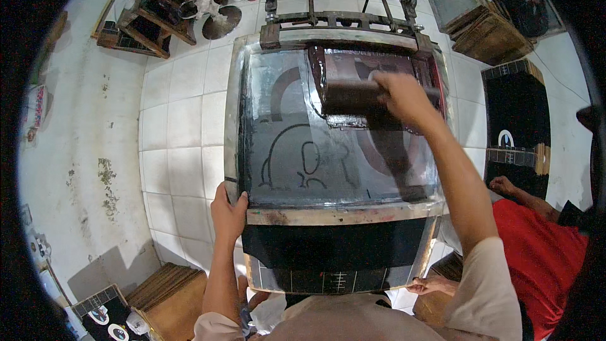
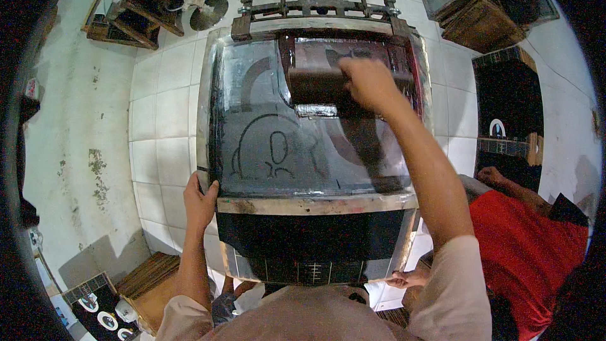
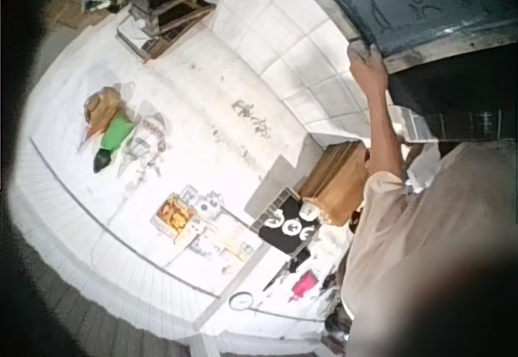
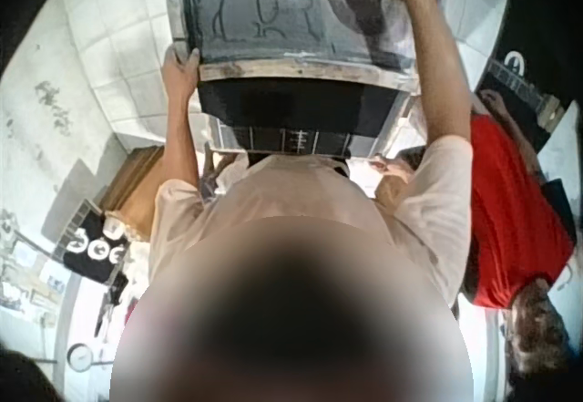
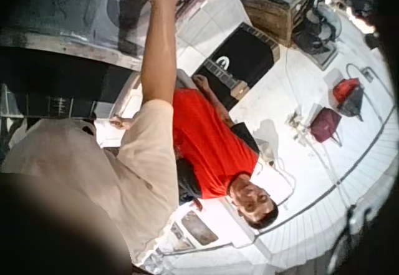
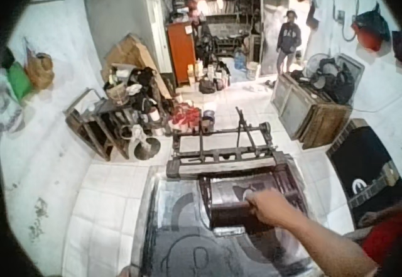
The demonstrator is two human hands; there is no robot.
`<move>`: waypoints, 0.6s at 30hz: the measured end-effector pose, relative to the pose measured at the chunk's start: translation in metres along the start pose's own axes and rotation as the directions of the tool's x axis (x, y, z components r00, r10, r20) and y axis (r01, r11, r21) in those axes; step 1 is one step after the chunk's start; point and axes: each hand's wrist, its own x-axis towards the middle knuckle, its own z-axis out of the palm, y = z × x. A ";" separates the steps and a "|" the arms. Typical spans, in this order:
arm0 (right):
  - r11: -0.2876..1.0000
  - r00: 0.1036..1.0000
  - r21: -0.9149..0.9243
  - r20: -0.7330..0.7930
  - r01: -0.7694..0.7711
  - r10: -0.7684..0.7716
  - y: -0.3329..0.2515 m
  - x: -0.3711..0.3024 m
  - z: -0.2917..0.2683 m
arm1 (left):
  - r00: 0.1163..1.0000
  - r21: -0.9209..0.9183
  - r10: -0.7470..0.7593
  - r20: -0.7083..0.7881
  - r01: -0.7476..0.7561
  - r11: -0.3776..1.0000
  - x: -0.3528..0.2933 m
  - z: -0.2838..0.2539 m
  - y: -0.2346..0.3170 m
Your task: The person repeatedly inks a screen-printing frame with a squeegee and pulls the ink across the mesh to print a design onto black fabric laid on a table. The person lifts the frame, repositions the fabric, and repeats the inking and pulling cycle multiple times.
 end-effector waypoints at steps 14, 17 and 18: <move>0.992 0.936 0.120 -0.352 0.042 0.003 -0.076 -0.092 0.006 | 0.996 -0.165 -0.020 0.089 0.035 0.986 0.006 -0.029 0.015; 0.999 0.951 0.041 -0.307 -0.031 0.042 -0.162 -0.207 -0.013 | 0.996 -0.294 0.031 0.089 -0.003 0.956 -0.001 -0.069 0.035; 1.000 0.906 -0.015 -0.423 0.006 -0.011 -0.177 -0.223 -0.023 | 0.990 -0.395 0.006 0.138 0.049 0.918 -0.002 -0.087 0.043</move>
